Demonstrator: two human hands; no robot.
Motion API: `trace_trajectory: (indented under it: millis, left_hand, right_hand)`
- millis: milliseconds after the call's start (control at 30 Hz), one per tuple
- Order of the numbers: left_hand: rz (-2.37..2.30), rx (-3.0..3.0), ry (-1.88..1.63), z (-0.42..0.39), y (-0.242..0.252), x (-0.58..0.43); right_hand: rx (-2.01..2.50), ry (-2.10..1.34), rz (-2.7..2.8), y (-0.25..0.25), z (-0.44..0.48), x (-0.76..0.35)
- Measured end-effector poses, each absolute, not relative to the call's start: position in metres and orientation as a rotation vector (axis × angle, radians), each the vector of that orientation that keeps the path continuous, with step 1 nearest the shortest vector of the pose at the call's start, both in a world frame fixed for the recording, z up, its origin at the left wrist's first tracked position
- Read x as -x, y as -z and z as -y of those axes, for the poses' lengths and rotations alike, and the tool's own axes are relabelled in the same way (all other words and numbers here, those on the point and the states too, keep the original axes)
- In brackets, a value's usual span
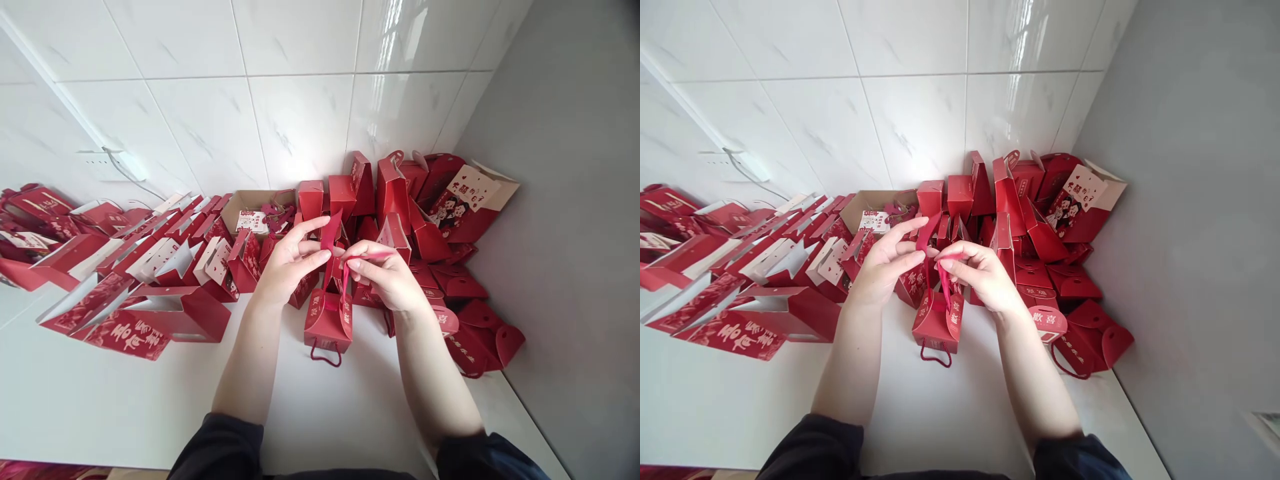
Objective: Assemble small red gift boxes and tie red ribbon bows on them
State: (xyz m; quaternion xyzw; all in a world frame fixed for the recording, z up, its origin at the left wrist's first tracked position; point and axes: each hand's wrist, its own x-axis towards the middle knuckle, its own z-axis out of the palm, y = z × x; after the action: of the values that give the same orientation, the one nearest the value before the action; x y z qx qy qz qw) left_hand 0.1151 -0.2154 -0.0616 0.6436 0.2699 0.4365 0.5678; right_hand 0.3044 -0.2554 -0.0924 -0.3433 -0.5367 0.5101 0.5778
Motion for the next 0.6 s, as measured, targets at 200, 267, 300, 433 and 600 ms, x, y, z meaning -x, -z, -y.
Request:
trace_trajectory:
  millis: [200,267,300,433,600]
  left_hand:
    - [-0.661,-1.477,-1.059,0.212,0.063,-0.120]
    - [-0.660,-1.457,-1.065,0.214,0.063,-0.119]
    - [-0.650,-1.443,-1.075,0.215,0.062,-0.118]
    - [-0.592,-1.410,-1.092,0.220,0.060,-0.117]
    - [-0.599,-1.413,-1.120,0.223,0.062,-0.119]
  right_hand:
    - [0.739,-1.169,1.196,0.084,0.255,-0.300]
    - [0.709,-1.200,1.177,0.083,0.256,-0.300]
    - [0.697,-1.223,1.169,0.083,0.257,-0.300]
    - [0.667,-1.249,1.158,0.081,0.263,-0.303]
    - [0.768,-1.044,1.187,0.078,0.267,-0.302]
